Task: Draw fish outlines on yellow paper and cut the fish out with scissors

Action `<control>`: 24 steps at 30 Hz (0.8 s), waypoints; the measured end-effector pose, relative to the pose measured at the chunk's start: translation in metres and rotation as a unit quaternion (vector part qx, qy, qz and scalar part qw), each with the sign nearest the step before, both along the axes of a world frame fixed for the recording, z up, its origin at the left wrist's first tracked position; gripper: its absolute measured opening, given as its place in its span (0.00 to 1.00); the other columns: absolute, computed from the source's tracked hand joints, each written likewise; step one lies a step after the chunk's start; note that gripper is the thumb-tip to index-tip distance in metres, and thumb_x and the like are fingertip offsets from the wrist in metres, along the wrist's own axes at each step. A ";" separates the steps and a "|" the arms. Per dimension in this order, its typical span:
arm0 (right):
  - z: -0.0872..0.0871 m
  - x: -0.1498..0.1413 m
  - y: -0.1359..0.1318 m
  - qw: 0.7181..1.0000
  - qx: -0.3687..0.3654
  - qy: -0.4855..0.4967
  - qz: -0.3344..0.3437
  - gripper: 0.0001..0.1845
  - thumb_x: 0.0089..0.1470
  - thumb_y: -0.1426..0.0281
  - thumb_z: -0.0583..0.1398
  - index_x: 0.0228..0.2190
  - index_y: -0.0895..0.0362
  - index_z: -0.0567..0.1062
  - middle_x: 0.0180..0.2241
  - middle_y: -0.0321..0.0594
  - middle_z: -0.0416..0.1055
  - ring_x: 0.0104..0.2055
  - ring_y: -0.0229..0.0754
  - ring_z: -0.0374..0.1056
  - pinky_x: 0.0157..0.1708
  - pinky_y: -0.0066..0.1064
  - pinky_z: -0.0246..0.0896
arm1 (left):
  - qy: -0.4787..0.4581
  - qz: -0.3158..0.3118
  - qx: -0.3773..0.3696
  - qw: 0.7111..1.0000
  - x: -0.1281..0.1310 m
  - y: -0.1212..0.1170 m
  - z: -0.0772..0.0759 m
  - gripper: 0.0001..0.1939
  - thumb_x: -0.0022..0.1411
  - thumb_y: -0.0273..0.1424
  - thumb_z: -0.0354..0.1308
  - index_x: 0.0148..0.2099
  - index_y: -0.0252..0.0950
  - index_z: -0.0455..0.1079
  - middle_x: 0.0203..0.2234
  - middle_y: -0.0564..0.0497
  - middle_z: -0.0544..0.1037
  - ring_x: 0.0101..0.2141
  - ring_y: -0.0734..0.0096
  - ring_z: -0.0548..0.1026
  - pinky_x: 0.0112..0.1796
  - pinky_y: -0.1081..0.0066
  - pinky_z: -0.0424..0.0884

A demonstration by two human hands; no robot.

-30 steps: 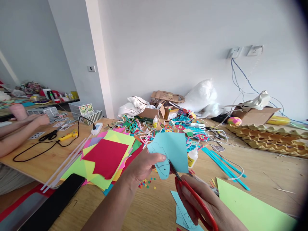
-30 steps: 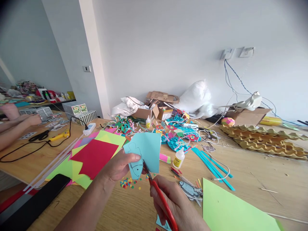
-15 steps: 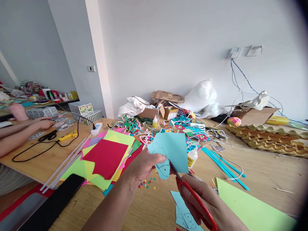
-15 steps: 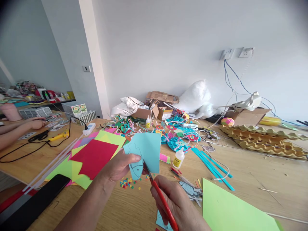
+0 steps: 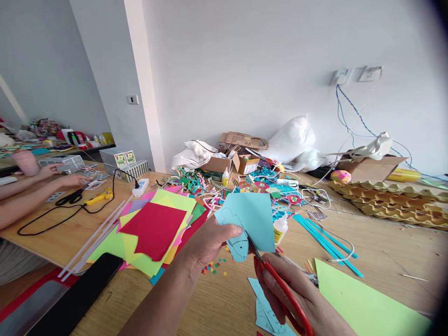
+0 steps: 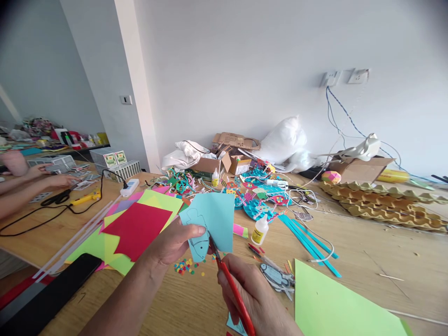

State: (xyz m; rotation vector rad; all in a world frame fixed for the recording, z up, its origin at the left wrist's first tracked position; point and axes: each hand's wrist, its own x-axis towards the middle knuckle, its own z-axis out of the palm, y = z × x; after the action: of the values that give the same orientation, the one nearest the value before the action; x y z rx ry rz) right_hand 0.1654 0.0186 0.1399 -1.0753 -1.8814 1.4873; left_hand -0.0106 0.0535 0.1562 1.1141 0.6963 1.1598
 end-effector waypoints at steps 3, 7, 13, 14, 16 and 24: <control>0.000 0.000 0.000 1.000 0.003 0.001 0.001 0.25 0.57 0.47 0.46 0.23 0.54 0.60 0.15 0.28 0.56 0.17 0.33 0.52 0.18 0.26 0.49 | -0.010 0.004 -0.004 1.000 0.000 0.001 -0.003 0.11 0.44 0.35 0.60 0.29 0.32 0.67 0.19 0.52 0.71 0.22 0.71 0.69 0.28 0.69 0.67; -0.003 0.000 0.001 1.000 0.009 0.011 -0.001 0.25 0.57 0.47 0.47 0.22 0.54 0.60 0.15 0.28 0.57 0.17 0.32 0.51 0.18 0.26 0.48 | -0.024 0.014 -0.009 1.000 0.002 0.001 -0.004 0.11 0.44 0.34 0.61 0.29 0.33 0.68 0.20 0.52 0.71 0.23 0.70 0.70 0.28 0.69 0.68; -0.008 -0.005 0.003 0.999 -0.004 0.044 -0.004 0.26 0.55 0.45 0.48 0.23 0.54 0.61 0.14 0.28 0.56 0.15 0.32 0.51 0.17 0.25 0.46 | -0.031 0.006 0.001 0.999 0.005 -0.002 0.002 0.10 0.45 0.34 0.59 0.30 0.32 0.69 0.21 0.51 0.73 0.22 0.68 0.72 0.28 0.68 0.68; -0.008 -0.007 0.003 0.999 -0.001 0.049 -0.003 0.25 0.56 0.46 0.48 0.23 0.54 0.60 0.14 0.27 0.56 0.15 0.32 0.50 0.16 0.25 0.45 | -0.032 0.007 0.005 0.999 0.006 -0.003 0.004 0.11 0.45 0.34 0.59 0.30 0.32 0.69 0.21 0.50 0.74 0.22 0.68 0.72 0.27 0.68 0.68; -0.009 -0.011 0.002 0.998 0.007 0.059 -0.001 0.24 0.57 0.47 0.47 0.23 0.54 0.60 0.14 0.28 0.56 0.15 0.33 0.50 0.15 0.25 0.44 | -0.039 0.012 0.020 0.999 0.008 -0.004 0.006 0.10 0.45 0.34 0.59 0.30 0.31 0.69 0.20 0.50 0.74 0.21 0.68 0.72 0.27 0.68 0.69; -0.010 -0.013 0.000 0.996 0.012 0.090 -0.006 0.22 0.60 0.51 0.46 0.25 0.54 0.61 0.15 0.28 0.56 0.17 0.34 0.51 0.17 0.27 0.45 | -0.041 0.010 0.031 0.999 0.012 -0.004 0.005 0.13 0.48 0.33 0.57 0.36 0.29 0.70 0.18 0.49 0.75 0.21 0.66 0.74 0.23 0.71 0.67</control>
State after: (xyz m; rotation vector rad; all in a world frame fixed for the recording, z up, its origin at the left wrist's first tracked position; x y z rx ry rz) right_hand 0.1520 0.0185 0.1299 -0.9091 -1.7606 1.4982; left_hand 0.0014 0.0490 0.1609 1.1066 0.6124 1.2454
